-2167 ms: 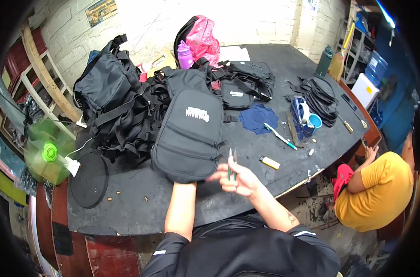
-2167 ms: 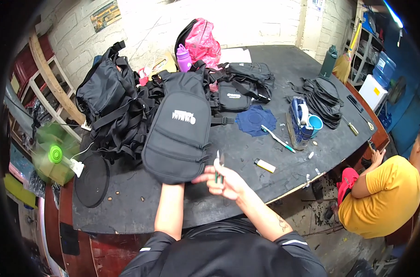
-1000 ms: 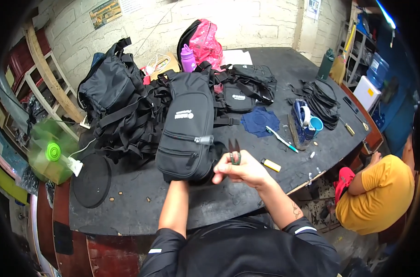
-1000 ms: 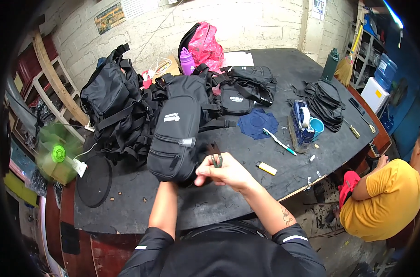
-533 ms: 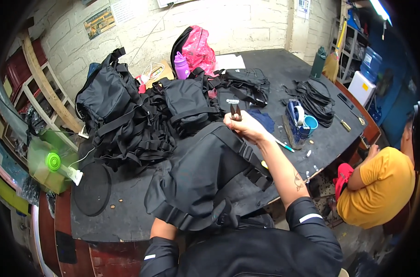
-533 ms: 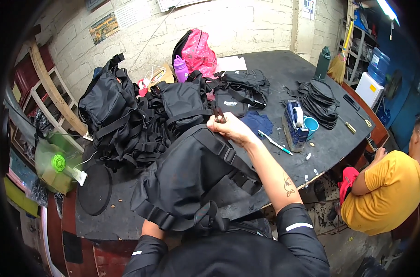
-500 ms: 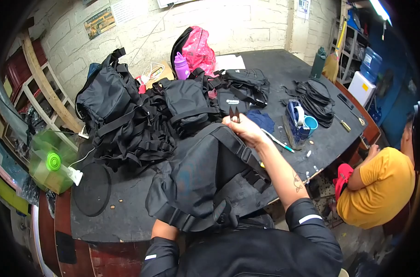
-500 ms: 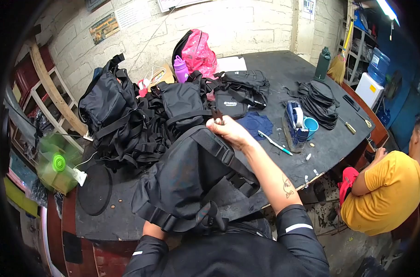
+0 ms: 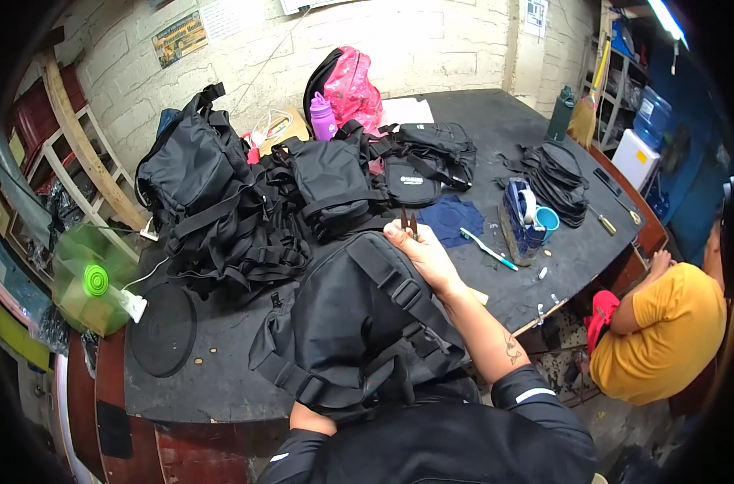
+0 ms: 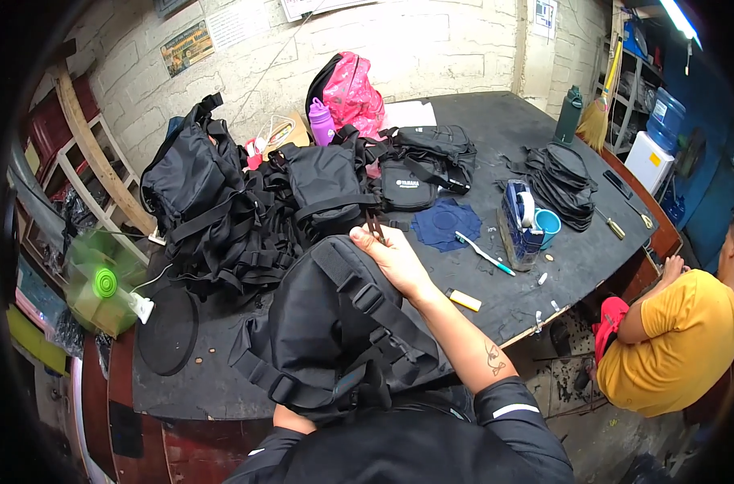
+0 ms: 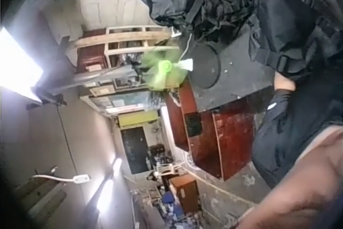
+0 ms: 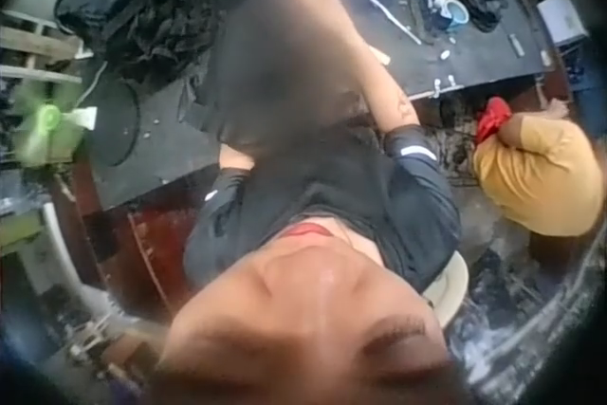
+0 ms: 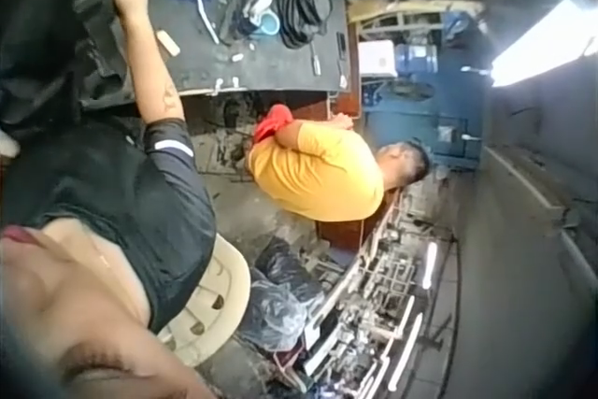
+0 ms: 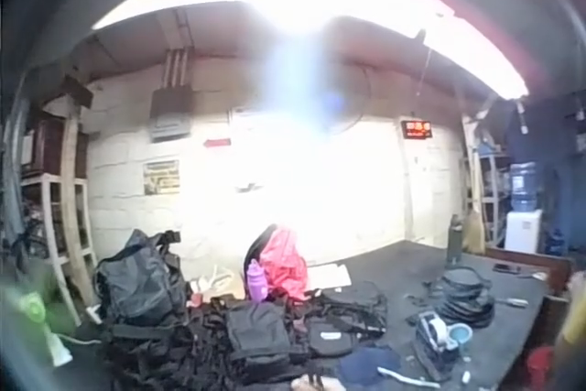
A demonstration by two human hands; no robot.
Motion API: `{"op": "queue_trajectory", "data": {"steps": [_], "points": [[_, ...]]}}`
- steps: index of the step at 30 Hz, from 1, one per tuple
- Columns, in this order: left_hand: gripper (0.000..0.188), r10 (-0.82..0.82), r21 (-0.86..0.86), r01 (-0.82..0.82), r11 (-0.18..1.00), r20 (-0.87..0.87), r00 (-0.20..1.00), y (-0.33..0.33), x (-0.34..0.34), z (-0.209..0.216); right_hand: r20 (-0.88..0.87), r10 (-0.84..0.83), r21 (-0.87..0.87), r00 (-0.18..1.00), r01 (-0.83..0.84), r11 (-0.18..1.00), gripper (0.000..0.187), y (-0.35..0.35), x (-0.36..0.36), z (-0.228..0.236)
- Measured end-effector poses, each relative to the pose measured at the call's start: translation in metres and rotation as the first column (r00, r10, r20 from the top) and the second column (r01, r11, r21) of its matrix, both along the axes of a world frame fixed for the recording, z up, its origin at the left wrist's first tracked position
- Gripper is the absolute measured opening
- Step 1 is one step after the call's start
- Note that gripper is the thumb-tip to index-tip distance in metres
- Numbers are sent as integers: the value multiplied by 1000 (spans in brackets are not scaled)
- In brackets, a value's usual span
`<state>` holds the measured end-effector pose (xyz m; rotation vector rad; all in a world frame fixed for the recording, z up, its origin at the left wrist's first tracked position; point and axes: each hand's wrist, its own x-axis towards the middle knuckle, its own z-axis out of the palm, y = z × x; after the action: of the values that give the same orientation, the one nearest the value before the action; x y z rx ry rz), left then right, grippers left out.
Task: Inspecting and cleaning loose threads from manufactured black bags using a brush and scissors.
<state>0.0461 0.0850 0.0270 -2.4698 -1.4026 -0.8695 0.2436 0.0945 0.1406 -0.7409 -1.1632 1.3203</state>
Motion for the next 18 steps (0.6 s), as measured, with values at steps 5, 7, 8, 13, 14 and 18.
{"op": "queue_trajectory", "data": {"steps": [5,7,8,13,14,18], "points": [[45,4,-5,-4,1000,-3,1000,-6,-4,-1,152,-391,238,908,350,906,13,-12,4,4],[45,4,-8,-4,1000,-2,1000,-8,-4,-1,114,-340,209,934,312,927,10,-21,11,5],[44,-1,-9,1,1000,-1,1000,-9,-3,0,195,-337,248,921,286,926,11,-25,14,4],[43,-13,-15,13,1000,-4,1000,-12,-1,6,427,-596,618,680,262,742,6,-33,8,12],[43,-19,-16,19,1000,-4,1000,-11,1,8,432,-668,682,606,265,681,7,-33,5,10],[42,-33,-25,33,999,-5,999,-8,6,15,419,-746,661,518,389,642,5,-5,15,-21]]}}
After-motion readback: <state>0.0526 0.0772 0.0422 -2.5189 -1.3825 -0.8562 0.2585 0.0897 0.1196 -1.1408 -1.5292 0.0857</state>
